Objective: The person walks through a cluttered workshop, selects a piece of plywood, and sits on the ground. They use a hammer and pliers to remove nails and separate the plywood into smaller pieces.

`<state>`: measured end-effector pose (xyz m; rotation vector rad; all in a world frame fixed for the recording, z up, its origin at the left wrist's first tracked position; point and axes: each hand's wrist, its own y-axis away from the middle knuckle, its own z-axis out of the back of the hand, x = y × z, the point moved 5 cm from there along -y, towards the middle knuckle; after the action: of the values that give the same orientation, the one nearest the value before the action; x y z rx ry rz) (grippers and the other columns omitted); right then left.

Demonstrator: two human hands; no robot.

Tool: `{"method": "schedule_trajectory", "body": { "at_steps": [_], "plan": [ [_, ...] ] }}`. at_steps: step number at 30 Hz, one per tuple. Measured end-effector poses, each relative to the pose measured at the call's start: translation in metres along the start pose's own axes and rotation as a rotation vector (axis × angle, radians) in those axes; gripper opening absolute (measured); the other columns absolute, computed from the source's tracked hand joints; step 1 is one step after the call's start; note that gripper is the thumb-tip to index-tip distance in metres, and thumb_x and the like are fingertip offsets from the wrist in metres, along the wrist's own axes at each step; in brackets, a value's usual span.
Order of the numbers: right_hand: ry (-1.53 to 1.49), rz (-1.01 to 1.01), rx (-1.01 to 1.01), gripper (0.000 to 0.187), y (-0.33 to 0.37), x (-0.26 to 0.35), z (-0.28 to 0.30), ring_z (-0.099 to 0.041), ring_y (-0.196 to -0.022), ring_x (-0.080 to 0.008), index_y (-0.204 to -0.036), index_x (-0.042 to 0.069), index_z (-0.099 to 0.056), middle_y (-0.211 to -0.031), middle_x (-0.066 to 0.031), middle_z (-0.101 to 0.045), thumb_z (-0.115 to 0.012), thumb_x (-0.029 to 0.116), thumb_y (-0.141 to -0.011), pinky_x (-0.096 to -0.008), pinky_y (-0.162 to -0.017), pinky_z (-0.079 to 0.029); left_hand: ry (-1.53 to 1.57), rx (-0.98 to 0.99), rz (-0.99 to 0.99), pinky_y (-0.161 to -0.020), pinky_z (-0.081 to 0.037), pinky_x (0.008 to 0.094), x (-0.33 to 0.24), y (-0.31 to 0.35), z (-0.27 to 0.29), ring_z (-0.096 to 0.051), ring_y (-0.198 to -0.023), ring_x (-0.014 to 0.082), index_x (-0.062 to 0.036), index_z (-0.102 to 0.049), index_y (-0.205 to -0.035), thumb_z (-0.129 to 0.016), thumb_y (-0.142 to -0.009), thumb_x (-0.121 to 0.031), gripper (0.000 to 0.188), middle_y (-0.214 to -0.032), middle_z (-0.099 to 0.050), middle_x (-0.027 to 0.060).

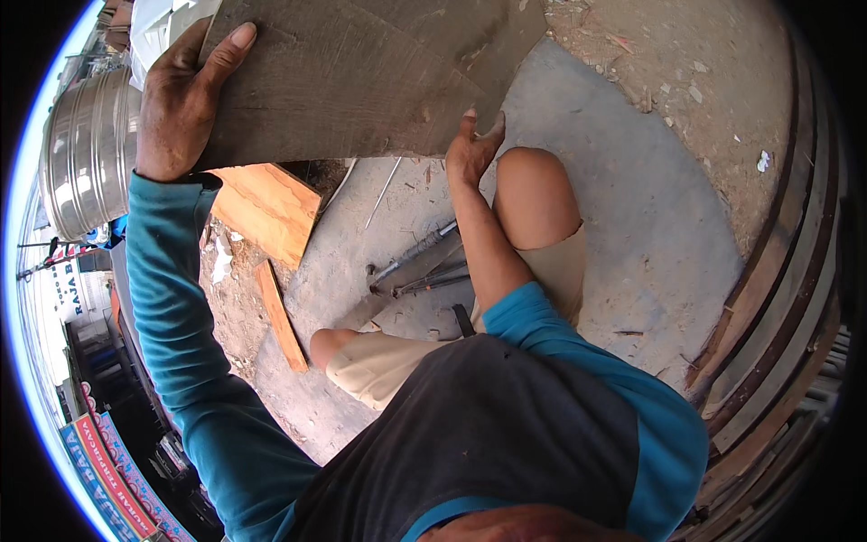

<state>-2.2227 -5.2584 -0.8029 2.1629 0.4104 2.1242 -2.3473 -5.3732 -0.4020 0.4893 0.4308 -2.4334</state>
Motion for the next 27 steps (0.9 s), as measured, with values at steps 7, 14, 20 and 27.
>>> {"method": "schedule_trajectory", "body": {
  "at_steps": [7, 14, 20, 27],
  "plan": [
    [-0.024, -0.059, 0.17, 0.058, 0.016, -0.002, -0.012, -0.051, -0.127, -0.0367, -0.142, -0.008, -0.04, -0.143, -0.0285, -0.041, -0.059, 0.026, -0.1, -0.0452, -0.106, -0.043, -0.077, -0.002, -0.058, -0.09, -0.051, 0.0379, 0.014, -0.11, -0.098, -0.07, -0.096, 0.0272, 0.0005, -0.067, -0.123, -0.064, -0.097, -0.046, 0.053, -0.102, -0.073, 0.0196],
    [-0.237, -0.156, 0.484, 0.034, 0.051, -0.003, -0.04, -0.068, -0.09, -0.0229, -0.118, -0.007, -0.057, -0.109, -0.0174, -0.065, -0.055, 0.022, -0.1, -0.0338, -0.08, -0.053, -0.397, -0.041, 0.156, -0.099, -0.049, 0.0476, 0.06, -0.159, -0.155, -0.064, -0.113, 0.0405, -0.0032, -0.066, -0.124, -0.06, -0.096, -0.044, 0.05, -0.118, -0.068, 0.0255],
    [-0.192, -0.221, 0.512, 0.038, 0.056, -0.007, -0.047, -0.067, -0.09, -0.0233, -0.116, -0.01, -0.057, -0.11, -0.0182, -0.063, -0.054, 0.024, -0.101, -0.0296, -0.074, -0.054, -0.248, -0.784, -0.377, -0.106, -0.042, 0.0482, 0.034, -0.072, -0.134, -0.056, -0.121, 0.035, -0.0083, -0.058, -0.127, -0.066, -0.088, -0.018, 0.041, -0.124, -0.064, 0.0149],
    [-0.051, -0.266, 0.697, 0.037, 0.083, -0.03, -0.061, -0.069, -0.085, -0.0222, -0.115, -0.008, -0.059, -0.102, -0.0144, -0.067, -0.055, 0.026, -0.101, -0.0316, -0.073, -0.055, 0.099, -0.481, 0.301, -0.095, -0.053, 0.0408, 0.106, 0.226, -0.161, -0.066, -0.11, 0.0325, -0.0053, -0.065, -0.124, -0.066, -0.092, -0.004, 0.032, -0.119, -0.069, 0.0156]
  ]
}}
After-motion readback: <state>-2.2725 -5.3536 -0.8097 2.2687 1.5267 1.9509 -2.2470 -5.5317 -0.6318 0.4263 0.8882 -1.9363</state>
